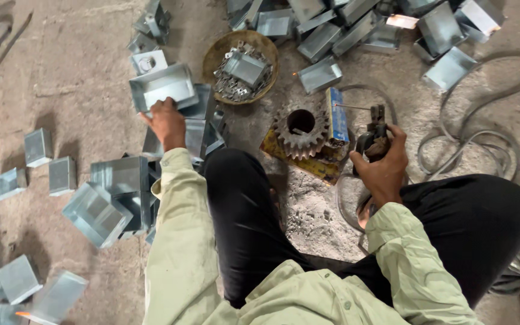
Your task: The person sits on the floor and repeatedly picks up small rectangular metal boxes. Using a handheld welding tool, they weld the seams of each box while it rests on a metal gear. After welding, the person places the finished box into a pile on the floor.
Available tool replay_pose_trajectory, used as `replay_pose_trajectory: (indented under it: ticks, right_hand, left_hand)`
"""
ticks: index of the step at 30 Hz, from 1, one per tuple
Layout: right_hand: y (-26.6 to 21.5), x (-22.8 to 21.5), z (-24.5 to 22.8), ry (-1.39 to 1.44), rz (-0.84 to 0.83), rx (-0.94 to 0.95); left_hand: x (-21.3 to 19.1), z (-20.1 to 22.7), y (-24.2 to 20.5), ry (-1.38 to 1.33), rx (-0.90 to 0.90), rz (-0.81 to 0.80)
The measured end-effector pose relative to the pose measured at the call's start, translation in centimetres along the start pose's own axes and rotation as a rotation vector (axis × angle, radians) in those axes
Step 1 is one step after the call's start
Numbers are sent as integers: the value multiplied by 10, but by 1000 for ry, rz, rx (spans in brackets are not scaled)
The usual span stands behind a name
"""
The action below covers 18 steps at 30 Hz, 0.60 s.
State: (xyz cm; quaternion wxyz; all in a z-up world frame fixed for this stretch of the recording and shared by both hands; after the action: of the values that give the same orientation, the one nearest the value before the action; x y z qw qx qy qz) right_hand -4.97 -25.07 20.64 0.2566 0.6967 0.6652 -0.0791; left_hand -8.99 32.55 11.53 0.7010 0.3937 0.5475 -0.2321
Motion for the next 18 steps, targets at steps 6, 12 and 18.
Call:
replay_pose_trajectory:
  ticks: [6, 12, 18]
  right_hand:
    - [5, -9, -4, 18, 89, -8]
    - [5, -9, -6, -2, 83, -13]
    - [5, -13, -15, 81, 54, 41]
  left_hand:
    - [-36, 13, 41, -172, 57, 205]
    - [-124, 105, 15, -460, 343, 455]
    - [-87, 253, -45, -354, 583, -92]
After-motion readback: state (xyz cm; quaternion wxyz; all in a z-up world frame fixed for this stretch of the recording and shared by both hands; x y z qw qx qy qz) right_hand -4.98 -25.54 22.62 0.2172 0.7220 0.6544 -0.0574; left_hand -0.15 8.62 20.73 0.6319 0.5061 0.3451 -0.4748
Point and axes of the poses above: each hand's wrist, its own y-axis towards the middle knuckle, its own x-axis out of the palm, z = x × y, the point moved 6 cm from there along y, towards the middle knuckle, and after that the axes turned 3 degrees about x, right-handed, at the moved point
